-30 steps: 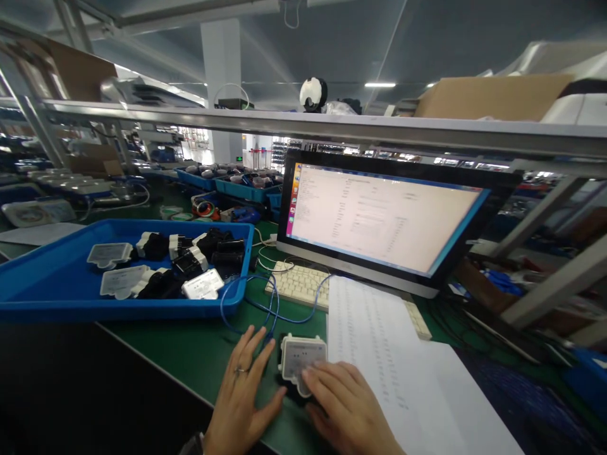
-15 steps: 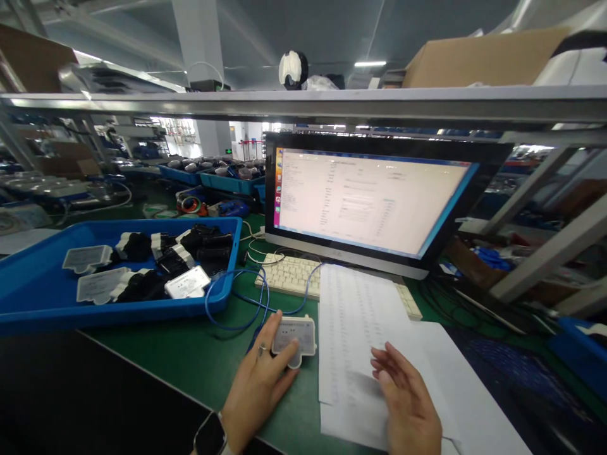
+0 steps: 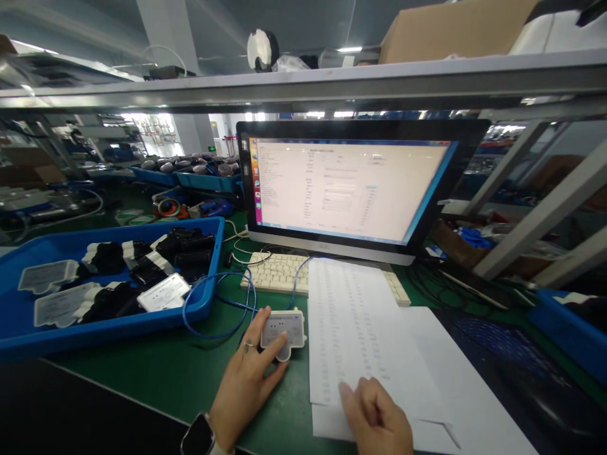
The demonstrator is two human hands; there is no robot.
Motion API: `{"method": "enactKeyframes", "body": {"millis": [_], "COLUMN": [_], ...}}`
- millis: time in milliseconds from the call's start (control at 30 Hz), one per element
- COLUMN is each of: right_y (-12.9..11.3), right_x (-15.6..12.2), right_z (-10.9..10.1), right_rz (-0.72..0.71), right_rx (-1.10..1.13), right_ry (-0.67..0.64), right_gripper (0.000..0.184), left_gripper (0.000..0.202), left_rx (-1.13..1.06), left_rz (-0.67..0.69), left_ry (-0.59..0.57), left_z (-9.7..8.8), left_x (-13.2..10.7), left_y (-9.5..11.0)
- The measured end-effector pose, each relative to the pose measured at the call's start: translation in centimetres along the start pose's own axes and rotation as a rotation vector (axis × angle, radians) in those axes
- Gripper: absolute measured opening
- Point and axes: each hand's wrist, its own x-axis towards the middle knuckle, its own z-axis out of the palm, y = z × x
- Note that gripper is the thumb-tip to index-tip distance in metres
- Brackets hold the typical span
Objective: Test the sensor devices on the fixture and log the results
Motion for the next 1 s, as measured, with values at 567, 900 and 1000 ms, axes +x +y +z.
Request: {"method": "enactKeyframes", "body": {"millis": [567, 900, 1000], "right_y": [0.21, 0.34, 0.34], "right_x": [-0.40, -0.41, -0.40], "right_z": [0.62, 0.63, 0.65], "right_rz": [-0.189, -0.189, -0.193], "right_rx": [-0.219, -0.225, -0.215], "right_ry": [-0.148, -0.149, -0.145], "right_gripper": [0.043, 0.044, 0.044], "left_gripper": [0.033, 0.035, 0.035], "left_rx": [-0.006, -0.024, -0.027], "left_rz": [-0.003, -0.010, -0.013], "left_ry": [0.006, -0.011, -0.004], "left_z": [0.05, 0.19, 0.18], "left_x": [-0.09, -0.11, -0.07], "left_y": [0.02, -0.18, -0.24]}}
